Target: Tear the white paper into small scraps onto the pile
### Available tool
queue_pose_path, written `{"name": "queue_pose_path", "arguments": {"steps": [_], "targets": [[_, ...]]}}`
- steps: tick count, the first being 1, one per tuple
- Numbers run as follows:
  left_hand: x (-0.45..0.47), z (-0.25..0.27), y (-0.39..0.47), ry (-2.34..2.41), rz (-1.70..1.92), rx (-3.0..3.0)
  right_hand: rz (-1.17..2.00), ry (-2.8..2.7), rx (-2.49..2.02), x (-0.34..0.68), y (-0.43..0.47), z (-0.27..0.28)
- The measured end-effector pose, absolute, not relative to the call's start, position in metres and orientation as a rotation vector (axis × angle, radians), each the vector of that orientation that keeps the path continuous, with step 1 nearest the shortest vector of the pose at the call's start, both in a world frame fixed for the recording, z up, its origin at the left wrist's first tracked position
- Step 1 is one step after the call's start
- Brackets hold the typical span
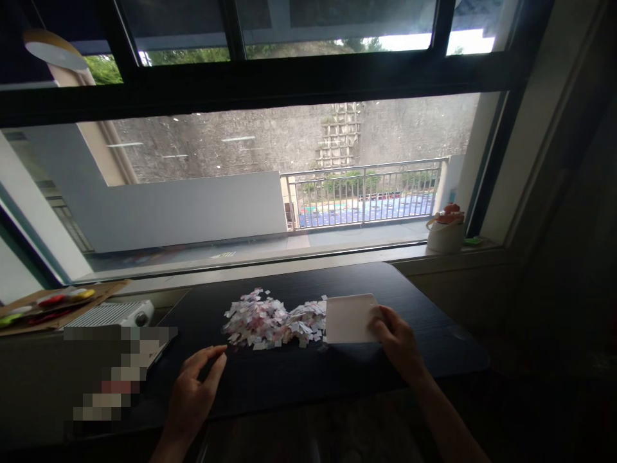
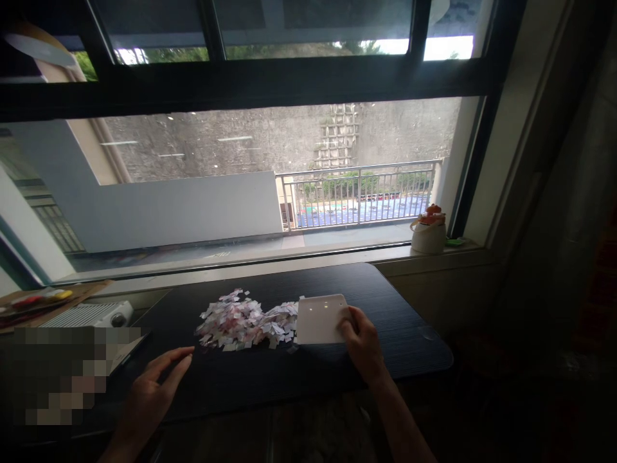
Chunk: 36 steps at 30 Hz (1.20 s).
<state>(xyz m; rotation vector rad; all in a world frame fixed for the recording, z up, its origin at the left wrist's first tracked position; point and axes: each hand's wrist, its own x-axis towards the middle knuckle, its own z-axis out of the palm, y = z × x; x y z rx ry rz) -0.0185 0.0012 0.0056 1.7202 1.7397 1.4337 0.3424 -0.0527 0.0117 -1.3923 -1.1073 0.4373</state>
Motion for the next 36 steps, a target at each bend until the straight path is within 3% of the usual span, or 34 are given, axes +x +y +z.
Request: {"name": "queue_pose_path", "arguments": {"steps": [8,13,24,36], "targets": [[-0.021,0.005,0.002,1.73,1.428,1.741,0.381,-1.092,-1.424,0.341,-0.052,0.011],[-0.021,0.005,0.001,1.729,1.43,1.756,0.596,-1.223,-1.286,0.34,-0.054,0.012],[-0.02,0.001,0.001,1.694,1.455,1.788,0.729,-1.23,-1.257,0.318,-0.072,0.013],[-0.016,-0.001,0.0,1.658,1.528,1.853,0.614,-0.954,-1.44,0.296,-0.116,-0.009]]}}
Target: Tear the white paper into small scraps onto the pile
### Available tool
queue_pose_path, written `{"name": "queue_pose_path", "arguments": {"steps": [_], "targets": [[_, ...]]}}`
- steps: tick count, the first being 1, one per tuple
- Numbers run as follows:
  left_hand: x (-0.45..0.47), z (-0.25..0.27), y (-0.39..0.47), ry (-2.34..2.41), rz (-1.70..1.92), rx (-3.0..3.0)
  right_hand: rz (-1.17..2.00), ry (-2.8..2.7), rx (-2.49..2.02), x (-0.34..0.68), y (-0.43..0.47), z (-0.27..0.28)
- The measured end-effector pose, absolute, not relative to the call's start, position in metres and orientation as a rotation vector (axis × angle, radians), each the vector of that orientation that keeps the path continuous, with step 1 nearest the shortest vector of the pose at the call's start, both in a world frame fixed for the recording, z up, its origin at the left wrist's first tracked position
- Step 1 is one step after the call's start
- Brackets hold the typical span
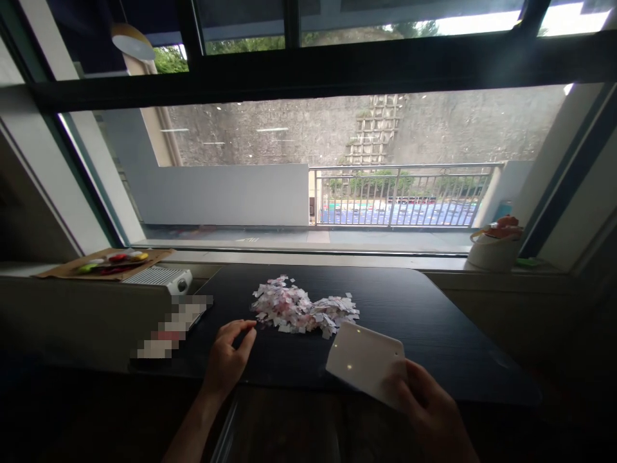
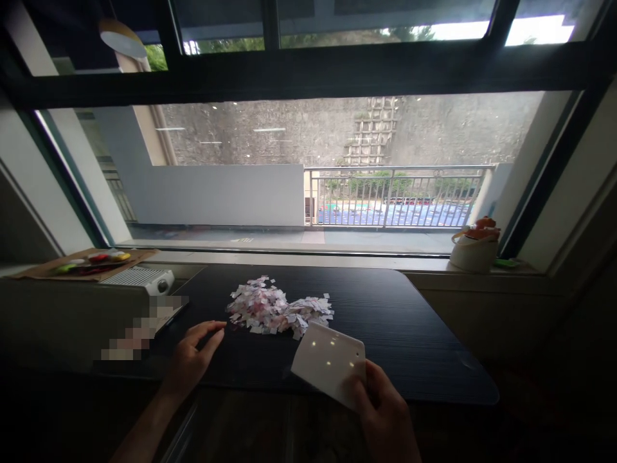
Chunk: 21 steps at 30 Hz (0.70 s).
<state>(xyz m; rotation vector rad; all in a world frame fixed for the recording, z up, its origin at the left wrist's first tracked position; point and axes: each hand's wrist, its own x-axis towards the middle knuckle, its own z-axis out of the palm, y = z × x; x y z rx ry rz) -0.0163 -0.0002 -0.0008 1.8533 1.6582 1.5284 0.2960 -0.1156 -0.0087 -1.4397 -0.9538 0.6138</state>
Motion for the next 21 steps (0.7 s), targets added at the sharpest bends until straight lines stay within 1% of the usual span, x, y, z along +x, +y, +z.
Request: {"name": "queue_pose_path", "arguments": {"steps": [9,15,18,21], "targets": [[-0.014,0.001,-0.002,1.651,1.524,1.875,0.747,-0.973,-1.402,0.284,-0.115,-0.01],[-0.013,0.0,-0.002,1.663,1.528,1.877,0.899,-1.061,-1.39,0.274,-0.126,-0.008],[-0.013,0.0,-0.002,1.676,1.523,1.877,0.803,-1.109,-1.394,0.272,-0.135,-0.005],[-0.012,0.0,-0.002,1.682,1.518,1.877,0.599,-1.033,-1.511,0.284,-0.138,-0.001]]}}
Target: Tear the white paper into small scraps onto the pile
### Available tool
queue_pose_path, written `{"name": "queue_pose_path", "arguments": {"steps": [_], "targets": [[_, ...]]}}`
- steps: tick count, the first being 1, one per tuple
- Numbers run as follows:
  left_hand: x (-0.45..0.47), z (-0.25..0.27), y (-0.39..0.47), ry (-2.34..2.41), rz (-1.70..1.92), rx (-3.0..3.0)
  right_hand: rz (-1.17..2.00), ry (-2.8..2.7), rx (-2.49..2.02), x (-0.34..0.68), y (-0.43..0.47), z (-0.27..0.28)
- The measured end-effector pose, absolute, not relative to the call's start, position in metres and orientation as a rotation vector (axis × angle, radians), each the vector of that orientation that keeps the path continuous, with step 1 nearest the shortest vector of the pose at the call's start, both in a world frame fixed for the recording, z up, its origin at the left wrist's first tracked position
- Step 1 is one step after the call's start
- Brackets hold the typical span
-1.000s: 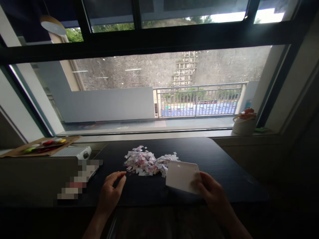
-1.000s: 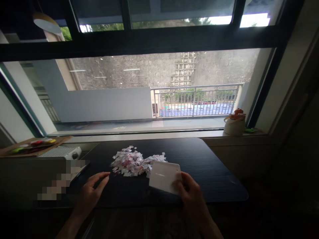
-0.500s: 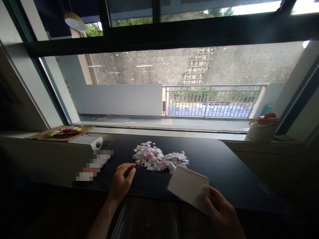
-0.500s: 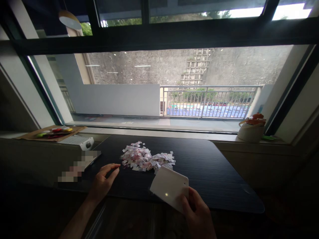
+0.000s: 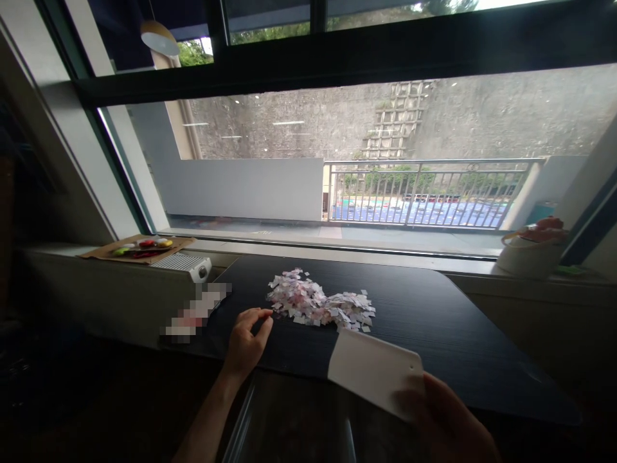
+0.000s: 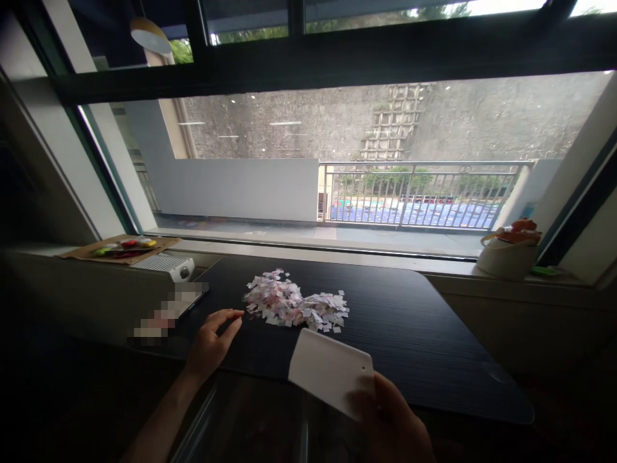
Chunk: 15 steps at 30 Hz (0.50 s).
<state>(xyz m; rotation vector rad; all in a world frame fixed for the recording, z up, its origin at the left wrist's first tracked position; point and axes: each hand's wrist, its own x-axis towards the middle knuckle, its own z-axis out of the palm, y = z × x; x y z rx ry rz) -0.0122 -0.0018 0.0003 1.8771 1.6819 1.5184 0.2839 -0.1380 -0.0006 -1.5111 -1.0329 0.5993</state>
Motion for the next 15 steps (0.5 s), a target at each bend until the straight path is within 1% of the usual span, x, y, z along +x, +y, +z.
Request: {"name": "queue_pose_path", "arguments": {"steps": [3,6,11,15], "targets": [[-0.012,0.001,-0.002,1.676,1.519,1.878,0.422,-0.968,-1.6,0.304,-0.128,0.006],[-0.013,0.001,-0.002,1.664,1.518,1.88,0.334,-1.019,-1.567,0.315,-0.108,0.012],[-0.015,0.001,-0.001,1.669,1.517,1.873,0.318,-1.278,-1.487,0.306,-0.079,0.011],[-0.016,0.001,-0.002,1.676,1.501,1.877,0.293,-1.403,-1.505,0.308,-0.082,0.007]]}}
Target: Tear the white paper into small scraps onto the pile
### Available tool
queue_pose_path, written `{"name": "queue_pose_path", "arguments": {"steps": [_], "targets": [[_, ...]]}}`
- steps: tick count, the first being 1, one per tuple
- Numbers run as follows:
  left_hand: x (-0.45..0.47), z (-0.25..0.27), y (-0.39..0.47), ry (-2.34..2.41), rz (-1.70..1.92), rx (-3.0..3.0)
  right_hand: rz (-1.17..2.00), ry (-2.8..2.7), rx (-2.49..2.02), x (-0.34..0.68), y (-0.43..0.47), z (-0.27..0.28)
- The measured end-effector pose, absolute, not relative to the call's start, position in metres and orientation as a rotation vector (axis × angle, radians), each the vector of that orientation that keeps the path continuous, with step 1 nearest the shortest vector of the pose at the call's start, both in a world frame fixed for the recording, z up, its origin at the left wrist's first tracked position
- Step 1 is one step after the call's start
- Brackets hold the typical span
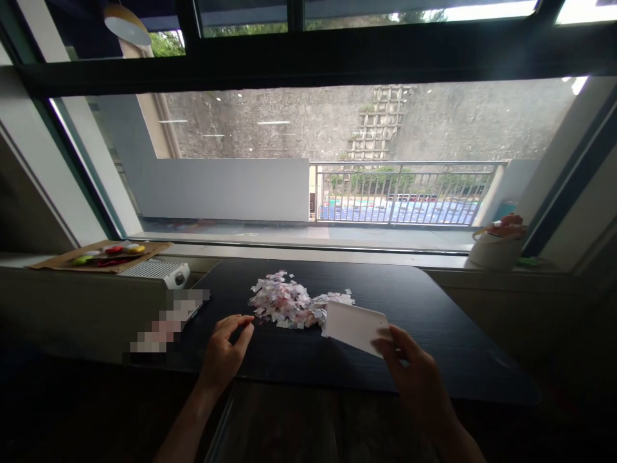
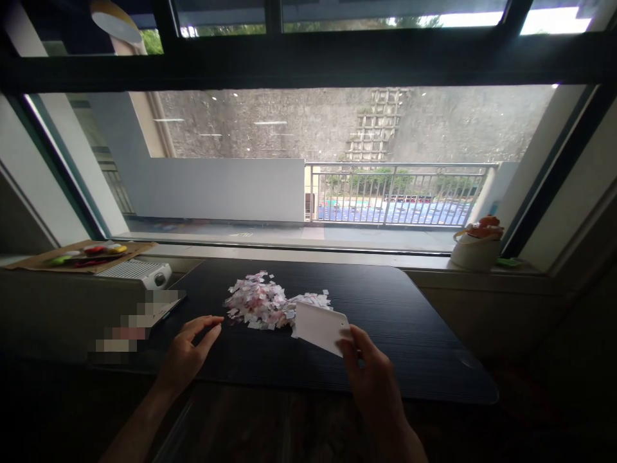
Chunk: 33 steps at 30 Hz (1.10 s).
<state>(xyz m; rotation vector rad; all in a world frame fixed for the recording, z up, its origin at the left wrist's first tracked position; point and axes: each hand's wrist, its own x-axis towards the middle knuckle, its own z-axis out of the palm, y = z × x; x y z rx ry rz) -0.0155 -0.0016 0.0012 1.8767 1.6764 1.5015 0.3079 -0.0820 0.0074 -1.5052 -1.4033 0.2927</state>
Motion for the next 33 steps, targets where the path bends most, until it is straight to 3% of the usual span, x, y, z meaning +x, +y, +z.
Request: {"name": "queue_pose_path", "arguments": {"steps": [28,33], "targets": [[-0.015,0.003,-0.003,1.699,1.479,1.861,0.195,-1.333,-1.593,0.321,-0.096,0.027],[-0.015,0.005,-0.003,1.699,1.468,1.861,0.329,-1.379,-1.594,0.323,-0.099,0.027]]}}
